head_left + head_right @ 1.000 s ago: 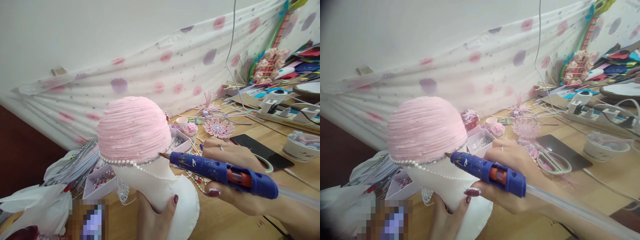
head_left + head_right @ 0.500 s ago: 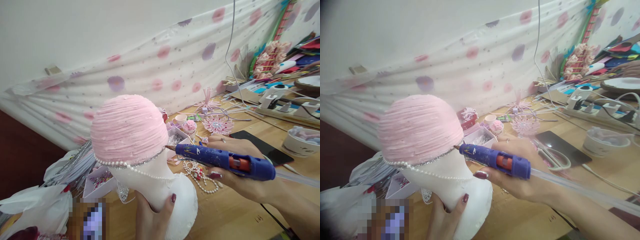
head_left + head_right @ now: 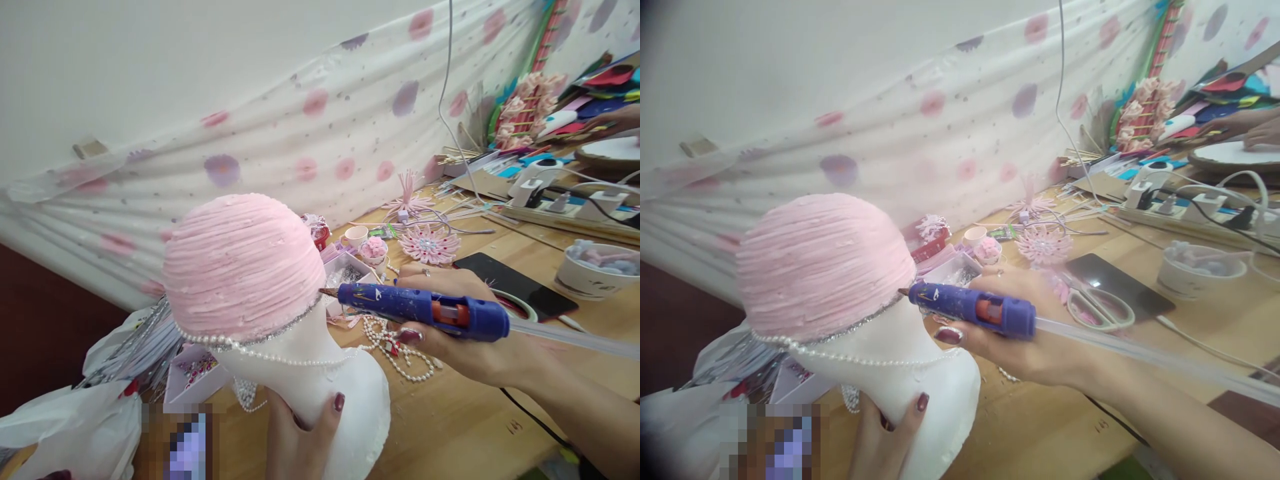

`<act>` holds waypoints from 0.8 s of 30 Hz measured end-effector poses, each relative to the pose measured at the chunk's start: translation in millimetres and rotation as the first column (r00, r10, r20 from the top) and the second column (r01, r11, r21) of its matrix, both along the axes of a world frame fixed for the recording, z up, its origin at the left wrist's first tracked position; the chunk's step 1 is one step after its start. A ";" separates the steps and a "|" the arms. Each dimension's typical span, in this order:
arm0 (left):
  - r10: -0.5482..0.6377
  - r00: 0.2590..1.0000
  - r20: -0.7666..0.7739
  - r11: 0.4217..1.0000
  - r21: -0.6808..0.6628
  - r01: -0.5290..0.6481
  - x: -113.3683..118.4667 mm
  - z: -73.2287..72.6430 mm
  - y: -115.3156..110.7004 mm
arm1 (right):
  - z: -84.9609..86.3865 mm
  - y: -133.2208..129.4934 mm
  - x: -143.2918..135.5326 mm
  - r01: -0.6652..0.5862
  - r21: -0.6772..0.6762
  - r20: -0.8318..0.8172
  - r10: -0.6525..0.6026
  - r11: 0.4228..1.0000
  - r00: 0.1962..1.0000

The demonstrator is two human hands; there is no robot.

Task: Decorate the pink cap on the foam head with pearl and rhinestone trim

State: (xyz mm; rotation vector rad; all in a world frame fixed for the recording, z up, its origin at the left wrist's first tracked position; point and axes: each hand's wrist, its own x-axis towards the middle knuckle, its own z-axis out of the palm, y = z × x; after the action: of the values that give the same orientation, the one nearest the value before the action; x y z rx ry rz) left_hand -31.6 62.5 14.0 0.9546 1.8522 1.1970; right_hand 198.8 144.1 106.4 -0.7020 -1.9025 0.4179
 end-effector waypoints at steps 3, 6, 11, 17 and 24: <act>0.013 1.000 -0.027 0.999 -0.029 -0.014 -1.0 1.1 -0.5 | 1.6 -0.3 -3.0 -0.007 0.040 0.028 0.006 0.999 1.000; 0.010 0.999 -0.036 0.999 -0.030 -0.011 -2.0 1.7 -0.5 | 1.5 -0.2 -6.0 -0.017 0.044 0.029 0.016 0.999 0.999; 0.001 1.000 -0.018 1.000 -0.011 -0.001 -3.2 0.6 -0.3 | 2.8 1.5 -7.3 -0.052 0.038 -0.007 0.052 0.998 0.999; -0.007 1.000 0.001 1.000 -0.006 0.007 -4.7 -0.9 -0.6 | 5.0 1.2 -3.6 -0.097 -0.020 -0.052 0.096 0.995 0.994; 0.007 0.999 -0.034 1.000 -0.005 -0.007 -6.3 -1.0 -1.6 | -1.1 2.7 1.2 -0.101 -0.179 -0.046 0.094 0.979 0.994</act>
State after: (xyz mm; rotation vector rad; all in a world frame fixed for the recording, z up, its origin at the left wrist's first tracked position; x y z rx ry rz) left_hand -38.0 60.9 13.0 0.9717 1.8857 1.1867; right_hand 200.0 146.8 105.3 -0.7158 -1.8838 0.6683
